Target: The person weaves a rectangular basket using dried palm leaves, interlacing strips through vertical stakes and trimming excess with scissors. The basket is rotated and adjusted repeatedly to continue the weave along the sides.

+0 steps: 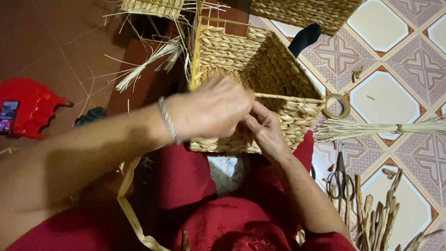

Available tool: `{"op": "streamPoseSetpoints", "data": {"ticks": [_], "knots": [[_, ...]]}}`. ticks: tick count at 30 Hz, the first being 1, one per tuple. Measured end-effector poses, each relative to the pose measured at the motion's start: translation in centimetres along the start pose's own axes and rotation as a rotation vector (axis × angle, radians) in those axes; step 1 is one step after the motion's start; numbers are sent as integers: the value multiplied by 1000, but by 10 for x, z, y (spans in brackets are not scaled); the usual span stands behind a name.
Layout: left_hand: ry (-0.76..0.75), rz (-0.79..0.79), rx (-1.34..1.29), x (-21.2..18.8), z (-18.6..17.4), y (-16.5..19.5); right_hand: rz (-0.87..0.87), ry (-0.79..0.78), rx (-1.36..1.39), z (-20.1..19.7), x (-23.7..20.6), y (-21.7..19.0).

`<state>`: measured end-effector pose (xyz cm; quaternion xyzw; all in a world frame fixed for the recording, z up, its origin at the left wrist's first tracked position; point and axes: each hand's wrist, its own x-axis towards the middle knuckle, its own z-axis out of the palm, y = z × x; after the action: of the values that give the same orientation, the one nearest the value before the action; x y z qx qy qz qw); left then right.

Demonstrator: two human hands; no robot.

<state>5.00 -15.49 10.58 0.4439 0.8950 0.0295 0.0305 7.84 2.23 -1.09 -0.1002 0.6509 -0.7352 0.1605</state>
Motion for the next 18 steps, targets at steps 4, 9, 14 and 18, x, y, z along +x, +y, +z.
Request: {"op": "streamPoseSetpoints", "data": {"ticks": [4,9,14,18], "knots": [[343,85,31,-57,18,13,63,48,36,2,0,-3],[-38,-276,197,-82,30,22,-43,111,37,8,0,-7],[263,-233,421,-116,57,36,-67,100,69,7,0,-5],[202,-304,223,-147,75,9,20,129,30,5,1,3]]}}
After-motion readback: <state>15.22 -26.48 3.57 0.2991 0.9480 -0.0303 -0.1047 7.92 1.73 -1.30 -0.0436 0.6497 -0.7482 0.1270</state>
